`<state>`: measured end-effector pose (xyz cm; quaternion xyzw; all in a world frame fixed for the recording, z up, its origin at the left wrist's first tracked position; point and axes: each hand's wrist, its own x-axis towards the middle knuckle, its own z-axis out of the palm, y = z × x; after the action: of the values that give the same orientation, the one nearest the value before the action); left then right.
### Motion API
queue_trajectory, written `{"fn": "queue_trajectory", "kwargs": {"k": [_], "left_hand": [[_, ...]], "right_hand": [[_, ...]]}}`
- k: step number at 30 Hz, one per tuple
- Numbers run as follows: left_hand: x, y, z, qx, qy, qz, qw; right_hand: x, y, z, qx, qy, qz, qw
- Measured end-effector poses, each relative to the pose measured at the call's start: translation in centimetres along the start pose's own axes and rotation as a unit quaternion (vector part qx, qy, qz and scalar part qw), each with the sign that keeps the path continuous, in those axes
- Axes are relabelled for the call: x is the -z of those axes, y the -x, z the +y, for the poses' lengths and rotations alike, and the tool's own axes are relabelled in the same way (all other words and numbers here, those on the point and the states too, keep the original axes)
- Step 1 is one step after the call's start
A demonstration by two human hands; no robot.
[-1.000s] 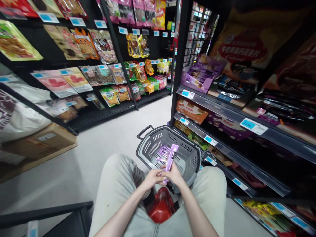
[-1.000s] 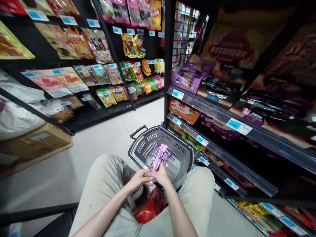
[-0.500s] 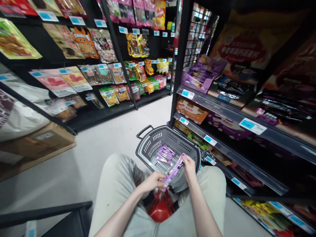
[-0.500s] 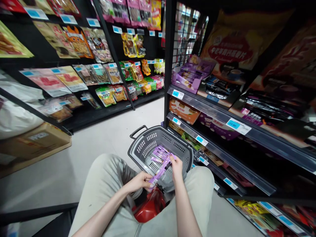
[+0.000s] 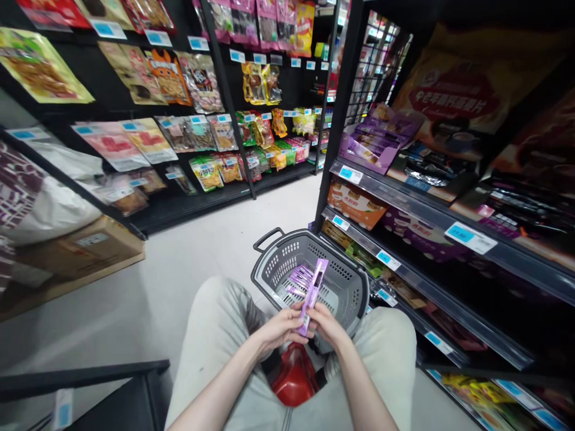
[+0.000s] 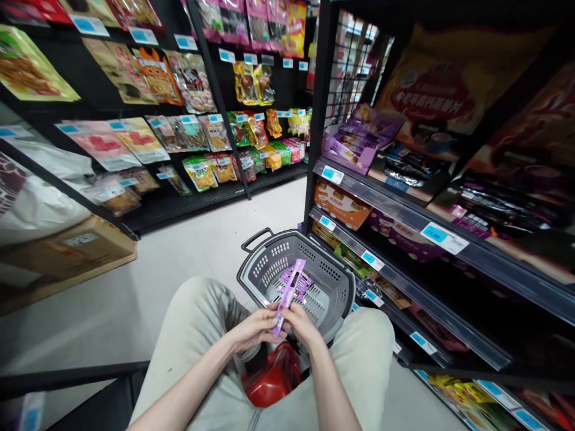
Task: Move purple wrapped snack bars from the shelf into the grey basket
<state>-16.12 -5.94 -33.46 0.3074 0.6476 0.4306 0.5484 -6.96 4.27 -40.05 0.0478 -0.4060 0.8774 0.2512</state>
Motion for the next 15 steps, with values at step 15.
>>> {"fn": "queue_trajectory", "kwargs": {"k": [15], "left_hand": [[1.4, -0.1, -2.3, 0.034, -0.539, 0.136, 0.831]], "right_hand": [[7.7, -3.8, 3.4, -0.293, 0.516, 0.388, 0.705]]}}
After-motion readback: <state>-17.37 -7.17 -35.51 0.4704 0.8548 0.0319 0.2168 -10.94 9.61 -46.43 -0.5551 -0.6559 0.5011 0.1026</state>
